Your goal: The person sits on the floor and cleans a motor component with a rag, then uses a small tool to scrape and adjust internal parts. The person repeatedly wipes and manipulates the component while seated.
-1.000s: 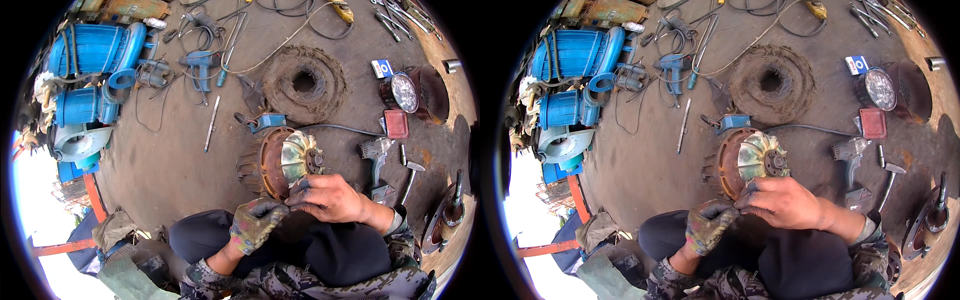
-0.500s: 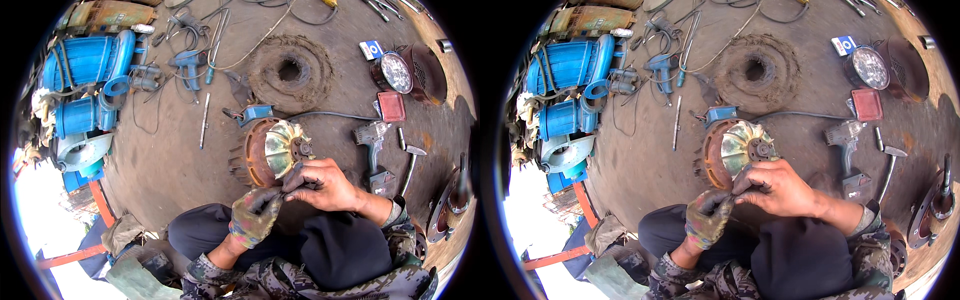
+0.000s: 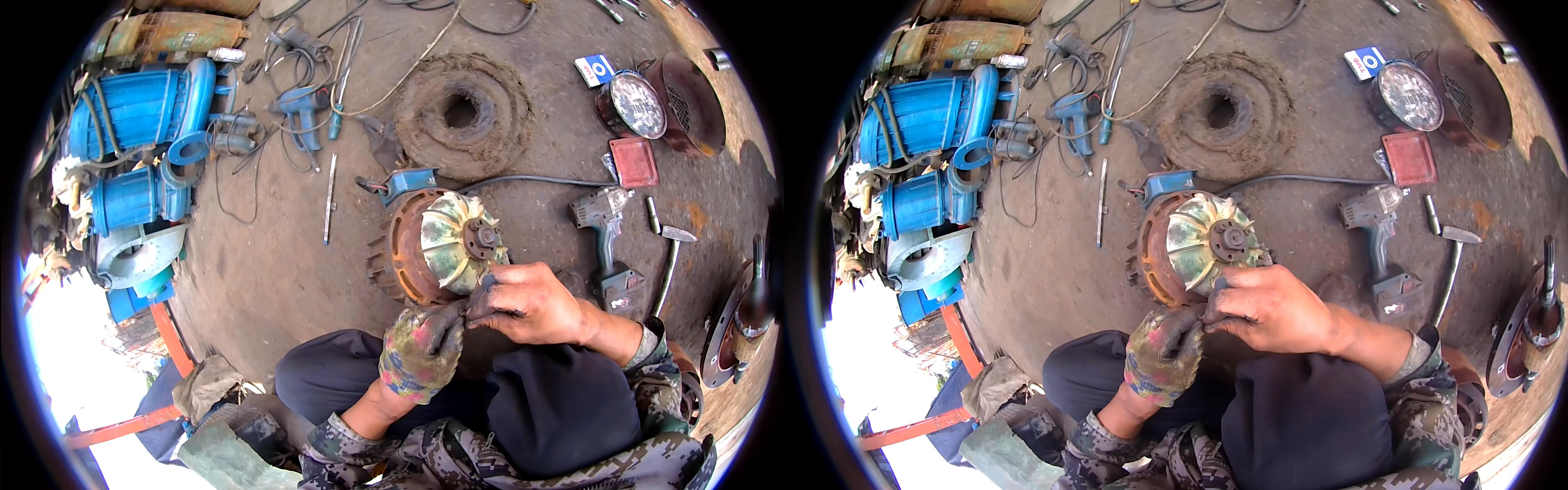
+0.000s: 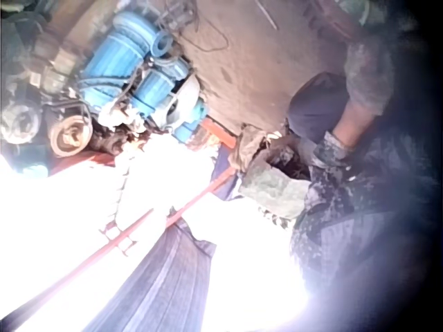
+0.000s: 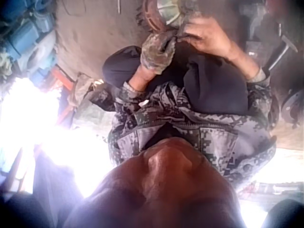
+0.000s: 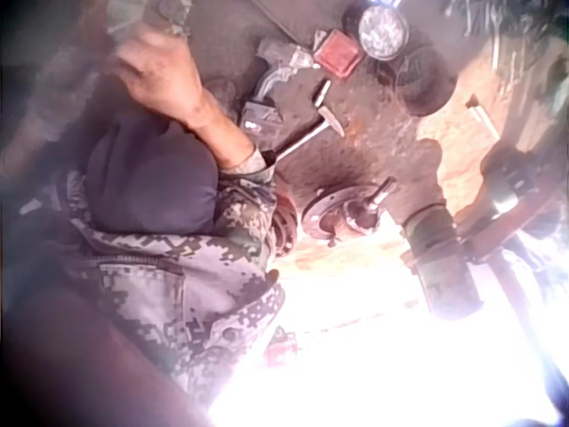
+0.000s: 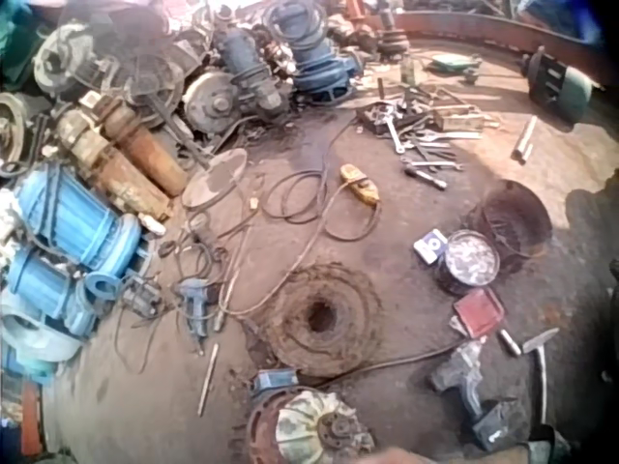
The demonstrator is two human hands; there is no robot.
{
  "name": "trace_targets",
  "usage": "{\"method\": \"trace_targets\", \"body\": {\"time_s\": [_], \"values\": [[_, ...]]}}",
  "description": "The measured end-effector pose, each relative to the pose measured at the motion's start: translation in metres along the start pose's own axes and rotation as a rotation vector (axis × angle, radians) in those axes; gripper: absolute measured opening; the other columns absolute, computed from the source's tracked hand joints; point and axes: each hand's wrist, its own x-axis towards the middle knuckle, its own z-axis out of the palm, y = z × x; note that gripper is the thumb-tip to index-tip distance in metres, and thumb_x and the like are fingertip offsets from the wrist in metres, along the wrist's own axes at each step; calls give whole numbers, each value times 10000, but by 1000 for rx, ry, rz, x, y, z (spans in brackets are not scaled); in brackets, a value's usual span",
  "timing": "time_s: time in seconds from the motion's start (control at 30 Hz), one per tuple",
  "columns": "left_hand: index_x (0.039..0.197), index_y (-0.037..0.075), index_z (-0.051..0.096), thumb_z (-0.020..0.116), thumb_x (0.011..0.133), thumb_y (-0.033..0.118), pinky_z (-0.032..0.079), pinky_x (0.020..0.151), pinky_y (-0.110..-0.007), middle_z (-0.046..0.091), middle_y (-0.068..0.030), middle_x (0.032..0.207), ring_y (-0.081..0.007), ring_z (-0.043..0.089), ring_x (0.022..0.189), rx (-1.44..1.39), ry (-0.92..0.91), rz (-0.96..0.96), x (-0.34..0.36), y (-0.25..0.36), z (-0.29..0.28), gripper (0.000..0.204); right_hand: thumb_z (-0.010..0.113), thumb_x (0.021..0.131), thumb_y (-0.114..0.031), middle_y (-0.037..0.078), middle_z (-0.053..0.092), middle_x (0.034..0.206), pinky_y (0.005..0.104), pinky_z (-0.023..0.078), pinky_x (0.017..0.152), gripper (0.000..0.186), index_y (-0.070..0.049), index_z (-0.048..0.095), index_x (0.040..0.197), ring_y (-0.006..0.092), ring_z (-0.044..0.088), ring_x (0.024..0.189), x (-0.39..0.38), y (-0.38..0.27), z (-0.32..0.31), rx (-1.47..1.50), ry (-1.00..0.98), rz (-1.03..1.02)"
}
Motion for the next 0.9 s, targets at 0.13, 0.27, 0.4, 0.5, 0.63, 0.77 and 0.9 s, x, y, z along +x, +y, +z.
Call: {"method": "trace_targets", "body": {"time_s": [0.13,0.27,0.4,0.5,0.63,0.77,0.9], "values": [[1319,-3,661,733,913,-25,571,844,-487,734,-217,1105,-430,712,997,33,-87,-12,-3,6,2,413,878,770,-48,92,680,986,425,601,736,353,-134,750,1088,352,711,886,-11,5,2,-80,-29,-5],[1426,-12,621,701,945,-12,570,832,-495,735,-234,1112,-451,710,968,-65,-121,-54,-6,8,13,488,891,775,-57,96,690,985,418,608,757,380,-133,754,1121,353,718,892,-19,6,3,-54,4,49],[1464,-23,606,716,958,8,580,841,-479,736,-230,1109,-438,724,954,-108,-177,-99,2,12,13,519,912,798,-63,98,731,984,402,612,783,317,-103,778,1083,325,737,903,-23,13,2,94,47,151],[1470,-10,611,734,959,20,589,857,-462,741,-223,1122,-409,736,953,-206,-213,-209,4,15,11,527,916,815,-62,98,755,979,393,610,795,236,-73,795,1018,297,749,909,-25,15,0,150,114,211],[1466,12,632,749,953,22,597,877,-445,758,-195,1132,-371,745,956,-184,-258,-124,8,9,7,526,907,838,-59,100,759,955,377,607,770,182,-48,805,989,268,757,872,-25,22,-1,162,190,238],[1375,10,700,747,949,12,597,896,-432,775,-171,1114,-361,749,970,-19,-167,26,22,4,-5,428,891,878,-70,120,736,887,348,585,655,162,-29,806,1010,236,742,740,-31,32,-4,209,283,408],[1305,13,733,663,1017,-15,586,918,-386,777,-159,1132,-275,758,999,-66,123,-172,27,-11,-20,297,877,868,-63,128,690,876,384,581,650,188,-52,804,1041,293,714,739,-29,42,-8,-141,291,217]]}}
